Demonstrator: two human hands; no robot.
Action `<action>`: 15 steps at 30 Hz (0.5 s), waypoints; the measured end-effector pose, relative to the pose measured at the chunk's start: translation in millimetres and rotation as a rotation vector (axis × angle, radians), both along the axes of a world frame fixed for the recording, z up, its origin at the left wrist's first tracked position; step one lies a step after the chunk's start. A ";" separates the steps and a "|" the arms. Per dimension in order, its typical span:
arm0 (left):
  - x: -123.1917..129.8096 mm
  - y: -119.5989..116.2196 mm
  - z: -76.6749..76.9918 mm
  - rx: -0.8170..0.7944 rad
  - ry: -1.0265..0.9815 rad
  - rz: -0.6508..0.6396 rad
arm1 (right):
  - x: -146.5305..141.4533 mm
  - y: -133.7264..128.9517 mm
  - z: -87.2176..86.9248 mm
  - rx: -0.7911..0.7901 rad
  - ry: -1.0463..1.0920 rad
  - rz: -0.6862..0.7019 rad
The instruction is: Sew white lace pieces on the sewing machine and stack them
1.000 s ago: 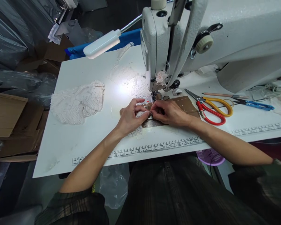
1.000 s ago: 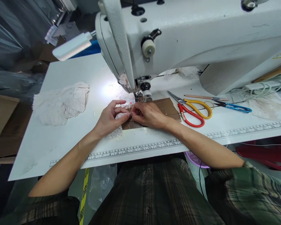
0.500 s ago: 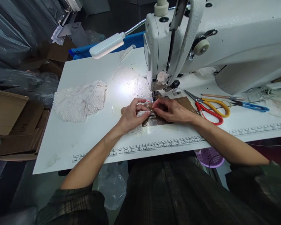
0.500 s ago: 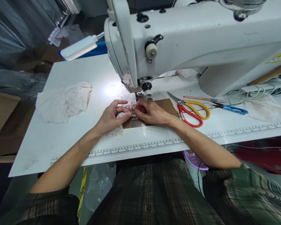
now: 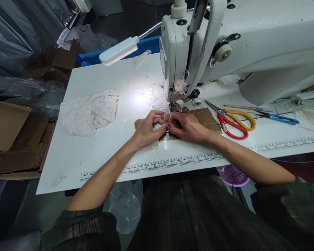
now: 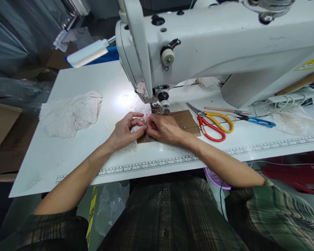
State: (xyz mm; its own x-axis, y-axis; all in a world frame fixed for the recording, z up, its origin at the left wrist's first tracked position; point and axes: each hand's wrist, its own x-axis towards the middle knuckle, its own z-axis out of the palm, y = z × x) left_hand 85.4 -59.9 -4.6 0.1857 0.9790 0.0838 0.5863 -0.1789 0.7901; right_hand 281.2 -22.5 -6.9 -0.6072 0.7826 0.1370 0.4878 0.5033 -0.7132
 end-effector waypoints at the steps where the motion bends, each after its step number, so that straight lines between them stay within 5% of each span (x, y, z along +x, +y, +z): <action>1: -0.2 0.0 -0.2 -0.002 -0.004 -0.021 | -1.3 -1.0 -0.7 0.010 -0.012 -0.030; 9: -0.3 -2.5 3.4 -0.014 0.001 -0.071 | 3.3 -4.0 -6.0 0.051 0.031 -0.015; 15: -0.6 -3.6 16.5 -0.210 -0.239 -0.112 | -9.9 -14.4 -8.8 0.221 0.479 0.182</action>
State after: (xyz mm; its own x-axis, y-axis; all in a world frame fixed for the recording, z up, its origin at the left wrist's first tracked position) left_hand 84.8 -63.5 12.0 0.2928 0.9541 -0.0634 0.3662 -0.0506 0.9292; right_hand 271.3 -36.9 -15.7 -0.5596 0.5918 0.5801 0.0260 0.7122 -0.7015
